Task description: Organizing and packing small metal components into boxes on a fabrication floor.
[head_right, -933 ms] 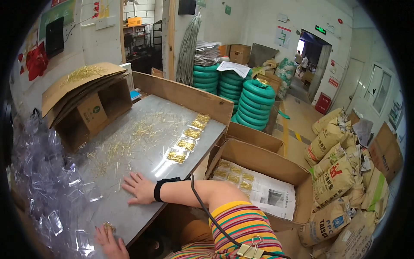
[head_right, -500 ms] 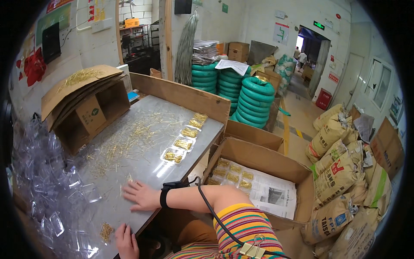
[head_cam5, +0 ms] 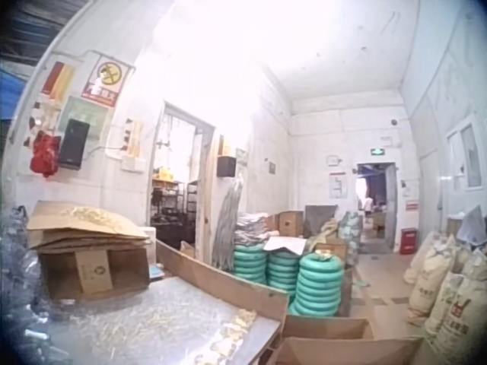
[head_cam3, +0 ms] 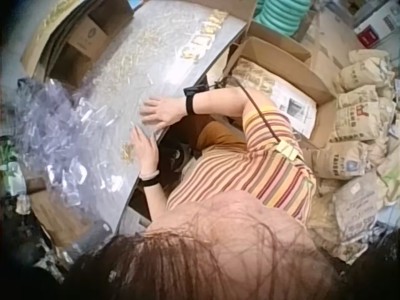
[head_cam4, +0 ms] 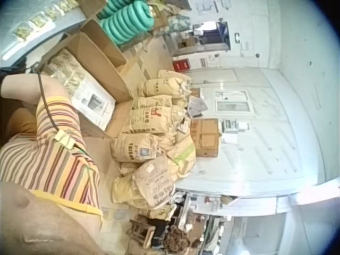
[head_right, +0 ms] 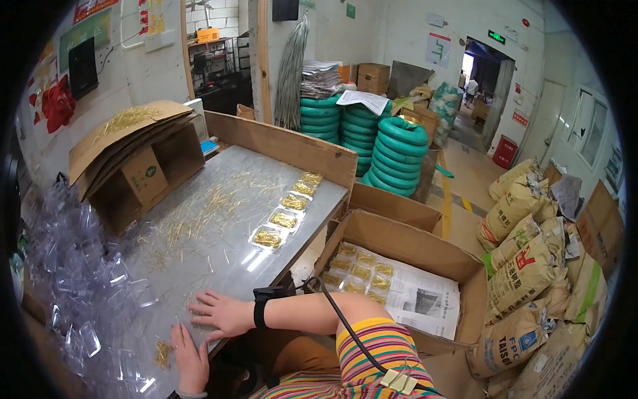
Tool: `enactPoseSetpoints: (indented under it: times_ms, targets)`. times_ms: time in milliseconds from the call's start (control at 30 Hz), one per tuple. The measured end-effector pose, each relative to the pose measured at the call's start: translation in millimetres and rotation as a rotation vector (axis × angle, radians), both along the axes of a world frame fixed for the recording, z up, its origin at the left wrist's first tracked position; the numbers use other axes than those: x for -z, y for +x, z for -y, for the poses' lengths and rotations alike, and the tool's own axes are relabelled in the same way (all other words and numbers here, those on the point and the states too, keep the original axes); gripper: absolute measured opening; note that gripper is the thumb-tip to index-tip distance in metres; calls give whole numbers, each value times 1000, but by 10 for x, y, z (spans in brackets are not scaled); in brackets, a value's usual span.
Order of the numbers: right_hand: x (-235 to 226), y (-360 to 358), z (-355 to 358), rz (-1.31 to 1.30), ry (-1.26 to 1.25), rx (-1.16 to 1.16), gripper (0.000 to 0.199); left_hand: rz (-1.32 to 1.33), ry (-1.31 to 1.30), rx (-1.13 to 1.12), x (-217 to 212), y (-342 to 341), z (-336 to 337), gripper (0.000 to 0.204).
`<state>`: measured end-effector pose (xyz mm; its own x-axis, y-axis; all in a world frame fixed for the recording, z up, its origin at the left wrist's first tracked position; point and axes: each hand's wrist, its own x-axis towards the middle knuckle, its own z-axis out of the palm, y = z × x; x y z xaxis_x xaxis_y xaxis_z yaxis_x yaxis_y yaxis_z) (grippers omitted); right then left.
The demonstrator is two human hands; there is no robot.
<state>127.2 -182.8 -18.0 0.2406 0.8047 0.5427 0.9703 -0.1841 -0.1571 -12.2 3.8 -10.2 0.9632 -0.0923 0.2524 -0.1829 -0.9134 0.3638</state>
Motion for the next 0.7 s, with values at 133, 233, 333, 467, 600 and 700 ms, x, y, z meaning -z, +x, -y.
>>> enactPoseSetpoints:
  times_ms: [133,233,333,467,600,700]
  targets:
    - [28,105,-51,-226,-162,-143,53,7,70,5,5,10,21,63]
    - [-26,63,-35,-261,-116,-81,53,13,88,4,28,4,17,63]
    - [23,-3,-27,-70,-36,-67,52,1,99,-7,37,24,55,64]
    - [83,134,-138,-117,-83,-149,50,-10,79,-39,21,65,123,65]
    - [-178,120,-250,-285,-18,-36,47,69,-59,-120,78,-14,-35,64]
    - [-195,71,148,-360,54,243,52,32,-154,-23,12,49,3,70]
